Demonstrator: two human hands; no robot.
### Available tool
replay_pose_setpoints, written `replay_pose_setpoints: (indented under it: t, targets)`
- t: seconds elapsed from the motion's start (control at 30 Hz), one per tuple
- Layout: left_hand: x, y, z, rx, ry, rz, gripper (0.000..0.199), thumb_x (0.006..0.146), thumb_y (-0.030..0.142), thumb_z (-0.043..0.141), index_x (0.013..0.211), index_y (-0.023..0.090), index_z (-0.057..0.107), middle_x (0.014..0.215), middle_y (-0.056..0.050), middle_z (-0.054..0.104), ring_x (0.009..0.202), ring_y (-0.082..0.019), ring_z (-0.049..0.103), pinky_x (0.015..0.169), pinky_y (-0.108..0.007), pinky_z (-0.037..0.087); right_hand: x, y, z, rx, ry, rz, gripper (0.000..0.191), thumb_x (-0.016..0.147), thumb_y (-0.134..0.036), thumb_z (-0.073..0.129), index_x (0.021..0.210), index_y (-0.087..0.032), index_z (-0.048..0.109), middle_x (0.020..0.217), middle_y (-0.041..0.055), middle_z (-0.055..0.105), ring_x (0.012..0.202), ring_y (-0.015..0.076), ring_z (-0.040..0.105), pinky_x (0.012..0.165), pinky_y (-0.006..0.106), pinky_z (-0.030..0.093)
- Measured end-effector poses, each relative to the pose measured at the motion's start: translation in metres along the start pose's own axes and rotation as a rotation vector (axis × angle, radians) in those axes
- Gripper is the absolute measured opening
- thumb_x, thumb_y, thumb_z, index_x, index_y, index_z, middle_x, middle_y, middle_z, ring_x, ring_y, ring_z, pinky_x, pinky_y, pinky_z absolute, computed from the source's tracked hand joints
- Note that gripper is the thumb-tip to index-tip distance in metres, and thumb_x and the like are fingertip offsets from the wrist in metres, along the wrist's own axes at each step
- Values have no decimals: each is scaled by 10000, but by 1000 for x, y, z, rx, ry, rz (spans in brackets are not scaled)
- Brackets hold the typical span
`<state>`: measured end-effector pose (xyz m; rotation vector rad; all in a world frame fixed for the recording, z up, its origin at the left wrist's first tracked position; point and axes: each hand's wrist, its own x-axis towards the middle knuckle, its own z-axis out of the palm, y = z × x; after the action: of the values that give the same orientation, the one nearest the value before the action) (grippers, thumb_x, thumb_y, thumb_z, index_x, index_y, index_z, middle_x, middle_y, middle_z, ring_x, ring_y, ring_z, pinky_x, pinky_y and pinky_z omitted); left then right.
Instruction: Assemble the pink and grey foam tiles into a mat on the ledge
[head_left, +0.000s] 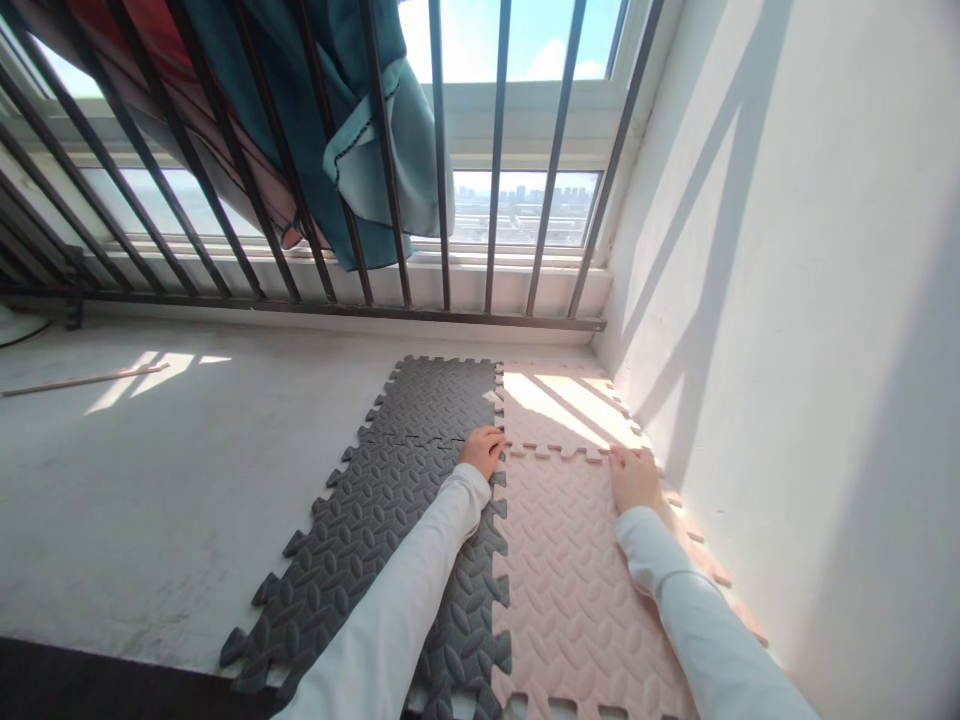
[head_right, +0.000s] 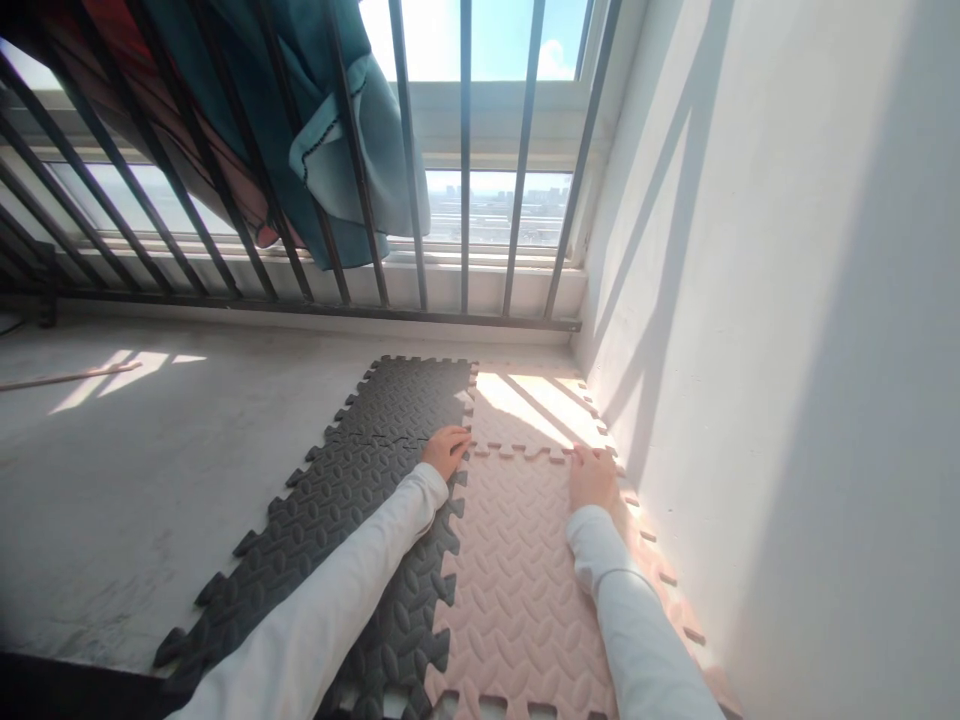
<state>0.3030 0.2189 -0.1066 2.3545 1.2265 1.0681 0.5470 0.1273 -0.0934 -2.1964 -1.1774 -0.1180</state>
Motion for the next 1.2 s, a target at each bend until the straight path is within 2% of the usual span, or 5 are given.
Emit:
replay_pose_setpoints:
  t: [0.37,0.6,0.83,1.03,1.2]
  targets:
    - [-1,9,-6,175,-130,26,237,763,133,452,869,213,648,980,-27,627,927,-155,506,840,-302,429,-2,-7,-9,-190,-72,-73,248,760,-228,375,758,-169,616,860,87,520,819,183,476,707,271,363]
    - [-6,20,-8,237,-176,37,301,736,109,424,957,164,620,1055,-61,599,1004,-169,467,888,-298,402,-16,-11,-21,-387,-153,-305,301,762,-146,343,911,-102,601,901,133,572,889,231,446,778,324,329]
    - [-18,23,-10,337,-319,28,437,792,279,396,1193,111,444,1273,-111,429,1203,-218,304,996,-372,267,-24,-18,-27,-472,-126,-301,293,783,-163,334,950,-111,570,933,119,567,931,228,445,737,326,342]
    - [-23,29,-18,330,-421,59,451,805,456,357,1246,371,324,1384,-22,249,1260,-242,182,999,-460,192,-32,-20,-24,-441,-151,-485,340,808,-205,326,1115,-200,471,1103,66,528,1032,199,417,778,341,309]
    - [-20,30,-18,336,-438,32,430,803,481,344,1222,387,358,1389,-19,238,1262,-245,174,999,-466,174,-30,-24,-26,-457,-235,-442,313,810,-220,309,1054,-225,505,1099,51,530,1009,182,435,761,338,290]
